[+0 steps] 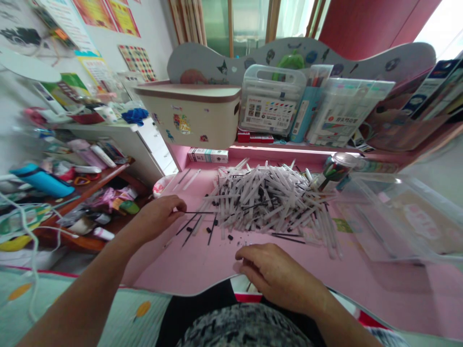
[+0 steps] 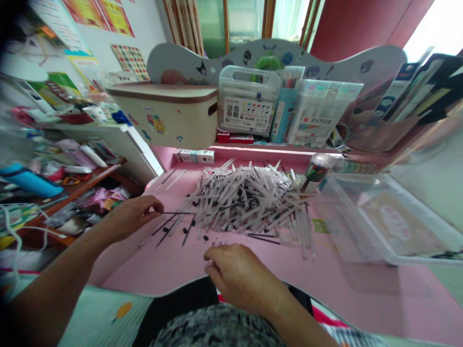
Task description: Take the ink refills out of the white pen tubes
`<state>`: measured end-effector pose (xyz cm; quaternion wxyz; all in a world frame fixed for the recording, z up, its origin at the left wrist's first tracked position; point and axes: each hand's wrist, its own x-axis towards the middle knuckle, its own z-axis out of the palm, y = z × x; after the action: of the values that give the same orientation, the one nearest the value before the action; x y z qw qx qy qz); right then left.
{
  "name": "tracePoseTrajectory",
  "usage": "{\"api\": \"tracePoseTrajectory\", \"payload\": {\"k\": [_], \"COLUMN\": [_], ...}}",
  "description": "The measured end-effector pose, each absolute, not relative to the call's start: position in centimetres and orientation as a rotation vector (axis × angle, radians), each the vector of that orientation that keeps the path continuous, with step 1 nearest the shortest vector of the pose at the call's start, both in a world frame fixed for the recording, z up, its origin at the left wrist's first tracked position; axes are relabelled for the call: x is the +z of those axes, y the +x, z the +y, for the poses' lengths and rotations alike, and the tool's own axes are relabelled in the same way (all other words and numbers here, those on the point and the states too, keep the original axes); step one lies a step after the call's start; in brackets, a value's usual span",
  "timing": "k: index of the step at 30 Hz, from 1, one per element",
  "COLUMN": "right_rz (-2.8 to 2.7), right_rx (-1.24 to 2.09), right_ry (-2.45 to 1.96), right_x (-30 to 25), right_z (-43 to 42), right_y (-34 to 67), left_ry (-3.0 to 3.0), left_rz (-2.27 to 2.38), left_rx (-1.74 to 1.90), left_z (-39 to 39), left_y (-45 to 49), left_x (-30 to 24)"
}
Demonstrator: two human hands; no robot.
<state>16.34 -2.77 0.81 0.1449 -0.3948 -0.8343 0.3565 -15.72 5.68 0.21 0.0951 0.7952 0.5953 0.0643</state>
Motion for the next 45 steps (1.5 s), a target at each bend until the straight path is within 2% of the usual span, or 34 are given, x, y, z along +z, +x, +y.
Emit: {"api": "tracePoseTrajectory", "payload": {"k": [9, 15, 21, 25, 28, 34, 38, 45], "right_rz": [-1.984, -2.222, -2.308, -2.237, -2.082, -1.591, -1.310, -1.087], "right_rx": [0.878, 0.605, 0.581, 0.652, 0.772, 1.122, 1.334, 1.455], "right_ry": [-1.066, -1.165, -1.286, -1.293, -1.271, -1.210, -1.121, -1.073], "right_x": [-0.3, 0.0, -0.4, -0.6, -0.1, -0.1, -1.0, -0.8], "right_z": [-2.1, -2.3, -1.8, -1.4, -1.3, -1.1, -0.7, -0.2], "right_y": [15.2, 13.5, 12.6, 13.0, 13.9, 15.5, 16.1, 16.8], "left_ry": [2.480, 2.589, 2.525, 2.358, 2.298, 2.573, 2.563, 2.566], "left_rz": [1.509, 1.271, 1.136, 1.182, 1.407, 1.587, 1.686, 1.759], "left_rx": [0.348, 0.440, 0.537, 0.519, 0.606, 0.262, 0.176, 0.071], "left_z": [2.2, 0.1, -0.2, 1.8, 4.7, 8.5, 9.1, 9.1], "left_y": [-12.7, -9.1, -6.9, -7.7, -9.1, -9.0, -7.8, -7.6], "left_x": [2.6, 2.2, 2.6, 3.4, 3.3, 0.3, -0.9, -0.2]}}
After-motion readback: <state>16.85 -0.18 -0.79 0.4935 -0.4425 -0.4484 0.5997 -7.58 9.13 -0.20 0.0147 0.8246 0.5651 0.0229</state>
